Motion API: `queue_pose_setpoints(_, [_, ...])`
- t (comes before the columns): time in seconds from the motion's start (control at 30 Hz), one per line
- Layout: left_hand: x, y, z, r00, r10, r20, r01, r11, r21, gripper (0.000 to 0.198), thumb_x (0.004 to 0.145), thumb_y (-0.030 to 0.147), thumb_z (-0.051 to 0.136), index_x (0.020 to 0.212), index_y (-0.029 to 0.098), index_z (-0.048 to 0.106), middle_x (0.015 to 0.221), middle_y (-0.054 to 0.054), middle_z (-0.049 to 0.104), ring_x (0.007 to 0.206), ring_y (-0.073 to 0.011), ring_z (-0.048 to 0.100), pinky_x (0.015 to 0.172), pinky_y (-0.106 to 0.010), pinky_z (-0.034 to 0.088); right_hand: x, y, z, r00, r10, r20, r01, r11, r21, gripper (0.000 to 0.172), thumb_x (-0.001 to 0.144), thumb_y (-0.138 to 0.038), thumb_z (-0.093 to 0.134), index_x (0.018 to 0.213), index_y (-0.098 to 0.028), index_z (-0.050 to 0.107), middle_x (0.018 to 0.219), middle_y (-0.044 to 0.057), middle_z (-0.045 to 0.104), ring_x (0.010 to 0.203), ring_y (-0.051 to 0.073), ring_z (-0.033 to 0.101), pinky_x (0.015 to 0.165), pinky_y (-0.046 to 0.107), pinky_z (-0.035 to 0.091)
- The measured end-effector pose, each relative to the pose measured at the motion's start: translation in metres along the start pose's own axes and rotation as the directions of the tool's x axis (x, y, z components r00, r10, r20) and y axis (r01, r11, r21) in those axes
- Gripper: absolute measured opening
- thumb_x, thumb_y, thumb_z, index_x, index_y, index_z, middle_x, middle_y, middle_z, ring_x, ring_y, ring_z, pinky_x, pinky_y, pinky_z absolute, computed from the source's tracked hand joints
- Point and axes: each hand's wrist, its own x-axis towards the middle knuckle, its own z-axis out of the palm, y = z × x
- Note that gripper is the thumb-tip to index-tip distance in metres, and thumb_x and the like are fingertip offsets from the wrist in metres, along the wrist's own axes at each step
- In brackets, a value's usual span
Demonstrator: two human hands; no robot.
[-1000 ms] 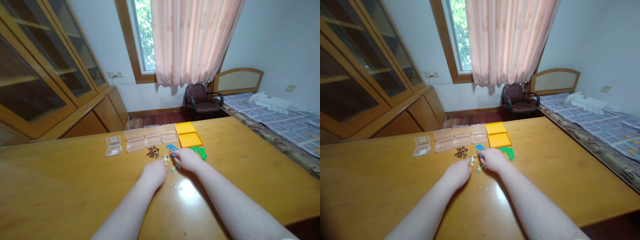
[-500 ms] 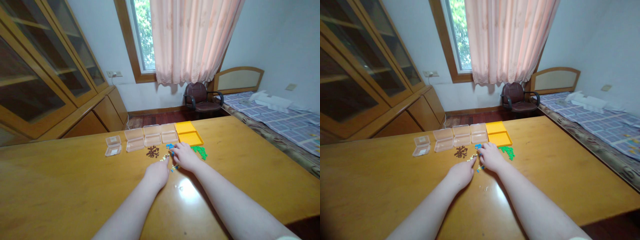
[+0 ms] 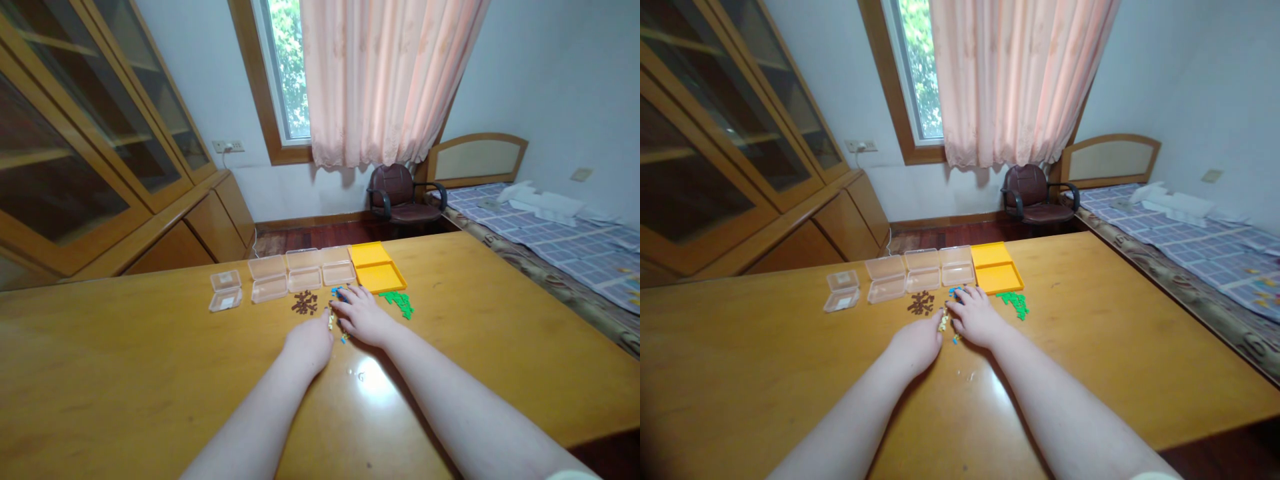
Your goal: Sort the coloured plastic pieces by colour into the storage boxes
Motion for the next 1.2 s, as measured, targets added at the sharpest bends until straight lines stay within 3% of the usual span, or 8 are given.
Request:
queue_pose_setpoints(0.13, [0.000, 0.002, -0.001, 1.000, -0.004, 0.022, 0.003, 1.000, 0.019, 0.054, 0.085, 0.022, 0.036, 0.138, 0.023, 0.032, 0.110, -0.015, 0.064, 0.097, -0.0268, 0.063, 0.081, -0.039, 0.048, 0.001, 0.002, 0.002, 1.000, 0.021, -0.018, -0.021, 1.000, -0.005, 0.042, 0.084, -0.030, 0.048, 0.126, -0.025, 0.050, 0.134, 0.010, 0.042, 0.127, 0.027, 0.027, 0.104, 0.047, 0.019])
queue_pose_setpoints(0.37, [-0.003, 0.004, -0.001, 1.000, 0.014, 0.001, -0.014, 1.000, -0.007, 0.040, 0.083, 0.023, 0.036, 0.119, 0.018, 0.054, 0.105, -0.014, 0.066, 0.095, -0.0269, 0.063, 0.081, -0.039, 0.049, 0.002, 0.004, 0.000, 0.996, 0.030, -0.079, -0.032, 0.999, -0.024, 0.038, 0.084, -0.031, 0.047, 0.121, -0.022, 0.054, 0.131, 0.009, 0.046, 0.124, 0.026, 0.032, 0.104, 0.044, 0.021])
queue_pose_setpoints(0.53, [-0.002, 0.004, 0.001, 1.000, 0.021, 0.009, -0.021, 1.000, 0.010, 0.053, 0.084, 0.022, 0.036, 0.137, 0.025, 0.035, 0.111, -0.014, 0.064, 0.098, -0.0264, 0.062, 0.082, -0.040, 0.048, 0.001, 0.005, -0.005, 0.996, 0.023, -0.088, -0.026, 0.999, -0.026, 0.039, 0.085, -0.028, 0.046, 0.123, -0.021, 0.052, 0.130, 0.008, 0.048, 0.125, 0.025, 0.032, 0.105, 0.044, 0.019])
queue_pose_setpoints(0.8, [-0.001, -0.002, 0.003, 0.997, -0.058, 0.044, 0.057, 0.998, 0.036, 0.053, 0.084, 0.022, 0.034, 0.136, 0.015, 0.037, 0.107, -0.018, 0.065, 0.096, -0.0291, 0.063, 0.081, -0.042, 0.048, 0.002, 0.008, -0.012, 0.990, 0.037, -0.136, -0.038, 0.999, -0.003, 0.036, 0.083, -0.021, 0.046, 0.118, -0.019, 0.056, 0.122, 0.010, 0.056, 0.116, 0.022, 0.041, 0.102, 0.041, 0.024])
queue_pose_setpoints(0.87, [0.002, -0.006, 0.002, 0.995, -0.097, 0.026, 0.097, 0.995, 0.020, 0.050, 0.085, 0.021, 0.032, 0.134, 0.014, 0.040, 0.107, -0.019, 0.065, 0.095, -0.0290, 0.063, 0.080, -0.042, 0.048, 0.002, 0.010, -0.016, 0.994, 0.077, -0.075, -0.076, 0.997, 0.023, 0.035, 0.084, -0.022, 0.044, 0.116, -0.019, 0.059, 0.111, 0.010, 0.062, 0.106, 0.021, 0.050, 0.095, 0.037, 0.032])
queue_pose_setpoints(1.0, [0.004, -0.008, -0.004, 0.993, -0.118, -0.013, 0.117, 0.993, -0.013, 0.048, 0.084, 0.022, 0.032, 0.132, 0.018, 0.041, 0.106, -0.017, 0.066, 0.094, -0.0282, 0.064, 0.078, -0.041, 0.049, -0.004, 0.015, -0.028, 0.978, 0.114, 0.176, -0.136, 0.984, 0.116, 0.035, 0.081, -0.022, 0.044, 0.110, -0.028, 0.064, 0.101, 0.003, 0.069, 0.088, 0.018, 0.061, 0.079, 0.028, 0.043])
queue_pose_setpoints(1.1, [-0.005, 0.000, -0.007, 0.998, 0.036, -0.044, -0.036, 0.999, 0.003, 0.050, 0.082, 0.023, 0.036, 0.132, 0.027, 0.042, 0.106, -0.012, 0.066, 0.095, -0.0275, 0.063, 0.078, -0.040, 0.049, -0.010, 0.018, -0.039, 0.955, 0.112, 0.275, -0.164, 0.971, 0.175, 0.038, 0.076, -0.020, 0.045, 0.104, -0.033, 0.068, 0.097, -0.002, 0.071, 0.079, 0.015, 0.063, 0.070, 0.024, 0.044])
queue_pose_setpoints(1.2, [-0.020, 0.011, -0.010, 0.986, 0.164, 0.029, -0.165, 0.986, 0.025, 0.046, 0.081, 0.022, 0.036, 0.125, 0.030, 0.049, 0.103, -0.009, 0.068, 0.092, -0.0276, 0.064, 0.077, -0.040, 0.050, -0.015, 0.018, -0.048, 0.937, 0.136, 0.322, -0.200, 0.964, 0.174, 0.038, 0.072, -0.019, 0.046, 0.098, -0.033, 0.070, 0.086, -0.002, 0.073, 0.067, 0.015, 0.063, 0.061, 0.023, 0.043])
